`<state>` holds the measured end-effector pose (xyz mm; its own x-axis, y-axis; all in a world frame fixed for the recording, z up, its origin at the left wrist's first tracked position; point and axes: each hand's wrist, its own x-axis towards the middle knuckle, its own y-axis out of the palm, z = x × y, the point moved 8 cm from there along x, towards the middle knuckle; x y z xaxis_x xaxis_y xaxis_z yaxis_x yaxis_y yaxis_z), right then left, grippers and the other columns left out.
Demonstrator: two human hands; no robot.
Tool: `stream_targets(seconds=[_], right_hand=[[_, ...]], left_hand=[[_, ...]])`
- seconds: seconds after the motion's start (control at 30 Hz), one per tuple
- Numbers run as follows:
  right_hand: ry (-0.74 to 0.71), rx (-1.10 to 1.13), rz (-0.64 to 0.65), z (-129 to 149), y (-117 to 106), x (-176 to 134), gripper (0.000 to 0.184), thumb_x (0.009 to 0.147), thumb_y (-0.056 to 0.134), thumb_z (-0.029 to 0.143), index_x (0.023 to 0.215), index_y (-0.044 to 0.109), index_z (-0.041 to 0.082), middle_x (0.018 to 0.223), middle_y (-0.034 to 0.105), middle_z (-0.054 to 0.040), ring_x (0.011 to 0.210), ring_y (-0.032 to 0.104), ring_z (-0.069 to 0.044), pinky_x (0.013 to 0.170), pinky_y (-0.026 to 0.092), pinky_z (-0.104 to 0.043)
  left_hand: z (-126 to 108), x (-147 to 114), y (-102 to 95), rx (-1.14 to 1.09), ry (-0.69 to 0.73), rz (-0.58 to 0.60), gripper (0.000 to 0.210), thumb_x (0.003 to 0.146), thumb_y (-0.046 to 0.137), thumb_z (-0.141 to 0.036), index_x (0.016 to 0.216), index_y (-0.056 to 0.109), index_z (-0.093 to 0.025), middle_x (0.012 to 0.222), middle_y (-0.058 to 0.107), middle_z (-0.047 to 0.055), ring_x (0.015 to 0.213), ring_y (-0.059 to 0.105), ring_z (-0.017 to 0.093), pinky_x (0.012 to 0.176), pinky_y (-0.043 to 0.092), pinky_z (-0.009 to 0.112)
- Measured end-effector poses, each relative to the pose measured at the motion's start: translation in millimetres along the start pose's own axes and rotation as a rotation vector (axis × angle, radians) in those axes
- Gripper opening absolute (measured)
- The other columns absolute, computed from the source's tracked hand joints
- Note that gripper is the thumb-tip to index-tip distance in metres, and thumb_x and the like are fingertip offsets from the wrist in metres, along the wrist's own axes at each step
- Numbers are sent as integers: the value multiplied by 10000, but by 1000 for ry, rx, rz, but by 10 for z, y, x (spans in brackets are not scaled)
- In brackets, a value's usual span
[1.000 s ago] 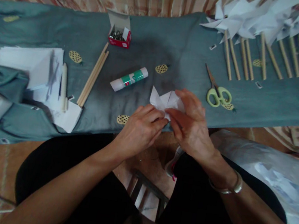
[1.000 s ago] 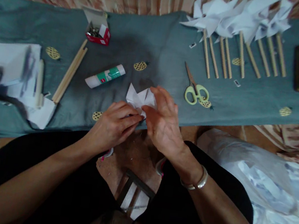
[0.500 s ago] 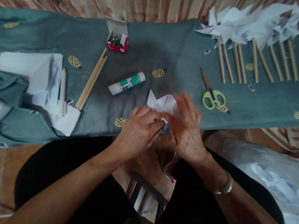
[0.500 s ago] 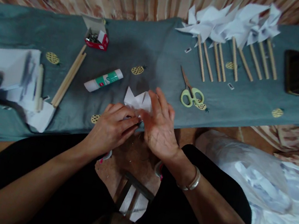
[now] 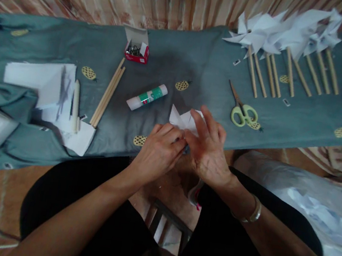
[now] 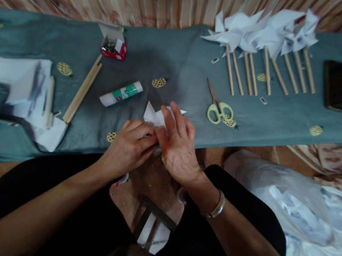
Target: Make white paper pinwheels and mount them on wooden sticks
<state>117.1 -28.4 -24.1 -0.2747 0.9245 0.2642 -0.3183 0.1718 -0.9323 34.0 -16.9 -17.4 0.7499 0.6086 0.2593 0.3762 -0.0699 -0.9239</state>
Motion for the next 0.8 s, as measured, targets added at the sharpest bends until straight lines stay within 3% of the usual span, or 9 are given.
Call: stream_targets(seconds=[0.1,0.17,0.37,0.53,0.73,0.8], right_hand=[[-21,-56,-47,9,-28,6,241,942,413,217,1004,646,216,1488,401,-95,1450,196,-273,1051,315,-498],[4,-48,-72,-35,-60,13,244,936,424,218,968,665,237,1470,426,-74,1435,236,-277,1040,329,-513],[62,120,-43,-168,-91,-23,384,896,413,157,1188,618,302,1534,321,-8,1454,191,-306,1077,308,-567],[76,172,-56,-208,-124,-28,425,880,408,112,1187,605,331,1547,295,32,1459,186,-280,1093,295,-566],[-1,9,-56,-83,-67,14,290,920,408,166,1035,672,199,1482,380,-123,1437,218,-330,1053,300,-531],[0,-2,-38,-52,-22,16,291,937,402,195,1077,654,229,1484,391,-95,1438,220,-318,1068,276,-528]], left_hand=[[-5,5,-5,0,10,-20,161,907,513,-197,933,662,-142,930,649,72,896,526,225,734,393,364],[-8,11,-8,-4,16,-35,169,912,506,-198,938,665,-147,929,654,69,895,526,222,733,390,362],[-6,19,-14,-7,11,-48,183,917,502,-209,954,673,-154,962,670,64,900,537,221,738,385,366],[-3,12,-18,-13,9,-51,180,914,511,-215,963,675,-156,953,665,70,900,537,222,738,386,370],[-7,25,-8,-8,5,-32,175,913,504,-202,934,671,-158,942,655,73,897,534,223,736,385,372],[-6,26,-8,3,2,-23,154,900,522,-199,911,668,-154,939,650,74,890,529,224,733,385,371]])
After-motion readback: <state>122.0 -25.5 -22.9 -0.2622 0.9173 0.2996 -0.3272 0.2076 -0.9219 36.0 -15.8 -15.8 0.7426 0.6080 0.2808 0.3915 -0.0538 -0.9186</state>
